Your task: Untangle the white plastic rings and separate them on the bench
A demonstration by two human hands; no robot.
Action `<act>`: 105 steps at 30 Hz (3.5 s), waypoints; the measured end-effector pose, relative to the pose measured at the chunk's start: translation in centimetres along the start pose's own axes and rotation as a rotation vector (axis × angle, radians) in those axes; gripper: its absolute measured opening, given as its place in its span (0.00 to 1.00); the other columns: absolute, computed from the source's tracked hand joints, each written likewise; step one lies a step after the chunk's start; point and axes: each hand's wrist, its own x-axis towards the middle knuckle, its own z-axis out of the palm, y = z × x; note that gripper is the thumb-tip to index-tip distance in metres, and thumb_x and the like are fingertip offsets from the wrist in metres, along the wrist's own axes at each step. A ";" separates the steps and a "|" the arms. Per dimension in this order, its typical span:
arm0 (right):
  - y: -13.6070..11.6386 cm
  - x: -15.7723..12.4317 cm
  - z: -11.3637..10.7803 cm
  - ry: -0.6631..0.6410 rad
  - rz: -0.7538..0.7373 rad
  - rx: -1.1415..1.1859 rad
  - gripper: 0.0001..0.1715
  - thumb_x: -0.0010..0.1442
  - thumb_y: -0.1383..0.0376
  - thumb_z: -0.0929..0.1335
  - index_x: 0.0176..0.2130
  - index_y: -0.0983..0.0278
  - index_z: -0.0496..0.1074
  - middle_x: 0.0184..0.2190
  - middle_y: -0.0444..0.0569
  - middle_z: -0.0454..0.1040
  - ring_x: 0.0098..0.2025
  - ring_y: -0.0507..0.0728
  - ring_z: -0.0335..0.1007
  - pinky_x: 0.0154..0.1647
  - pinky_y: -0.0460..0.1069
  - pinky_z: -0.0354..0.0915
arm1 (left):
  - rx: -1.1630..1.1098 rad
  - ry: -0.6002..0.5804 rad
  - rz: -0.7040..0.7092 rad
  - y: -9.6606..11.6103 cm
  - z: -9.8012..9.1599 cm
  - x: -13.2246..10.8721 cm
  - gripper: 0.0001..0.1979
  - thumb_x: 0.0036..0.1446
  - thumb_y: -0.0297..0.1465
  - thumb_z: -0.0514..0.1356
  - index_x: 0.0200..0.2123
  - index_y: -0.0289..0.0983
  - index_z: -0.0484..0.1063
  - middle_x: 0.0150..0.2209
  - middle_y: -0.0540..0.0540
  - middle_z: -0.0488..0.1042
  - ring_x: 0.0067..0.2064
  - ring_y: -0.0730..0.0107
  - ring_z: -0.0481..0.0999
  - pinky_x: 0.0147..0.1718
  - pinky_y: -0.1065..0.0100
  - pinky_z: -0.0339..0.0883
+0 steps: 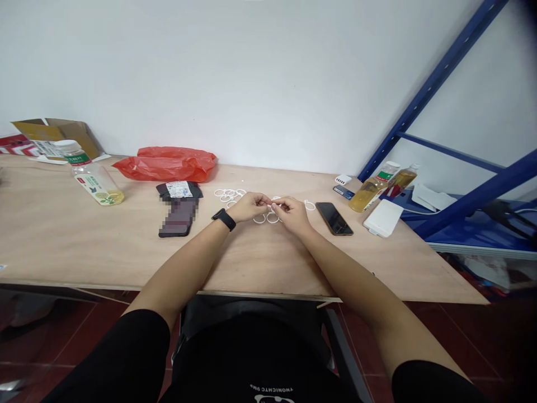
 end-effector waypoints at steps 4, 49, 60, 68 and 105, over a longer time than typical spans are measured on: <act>0.9 0.1 0.2 -0.028 0.078 0.127 0.13 0.55 0.57 0.71 0.37 0.62 0.79 0.30 0.48 0.77 0.28 0.53 0.68 0.30 0.48 0.65 | 0.082 0.008 0.053 -0.2 -0.2 0.0 0.13 0.54 0.37 0.61 0.36 0.32 0.78 0.28 0.48 0.76 0.27 0.74 0.70 0.27 0.72 0.63; 1.9 0.5 0.3 -0.032 0.114 -0.170 0.16 0.52 0.67 0.65 0.39 0.62 0.79 0.39 0.50 0.80 0.34 0.56 0.73 0.42 0.53 0.69 | 0.953 0.227 -0.122 -0.7 -2.4 0.0 0.14 0.60 0.32 0.55 0.41 0.37 0.80 0.45 0.37 0.78 0.48 0.52 0.75 0.48 0.56 0.64; 1.0 0.6 -0.1 -0.027 -0.015 -0.224 0.12 0.57 0.66 0.67 0.41 0.61 0.78 0.43 0.52 0.77 0.39 0.58 0.72 0.45 0.53 0.67 | 1.038 0.071 -0.302 -3.8 -5.0 -0.4 0.07 0.52 0.33 0.62 0.31 0.38 0.78 0.40 0.37 0.80 0.41 0.54 0.77 0.43 0.60 0.65; 0.0 0.3 0.1 -0.009 -0.011 -0.092 0.14 0.58 0.61 0.67 0.42 0.62 0.78 0.40 0.51 0.78 0.30 0.54 0.68 0.38 0.52 0.66 | 0.796 0.173 0.060 -0.9 -1.7 0.0 0.10 0.61 0.34 0.57 0.41 0.37 0.76 0.38 0.42 0.80 0.39 0.61 0.78 0.37 0.66 0.67; 1.0 1.2 0.9 -0.084 0.326 0.341 0.06 0.44 0.64 0.62 0.25 0.61 0.68 0.22 0.42 0.68 0.26 0.53 0.63 0.27 0.46 0.61 | 0.852 0.133 0.331 0.5 3.2 -0.1 0.09 0.59 0.30 0.57 0.31 0.35 0.76 0.33 0.40 0.78 0.34 0.64 0.76 0.36 0.65 0.66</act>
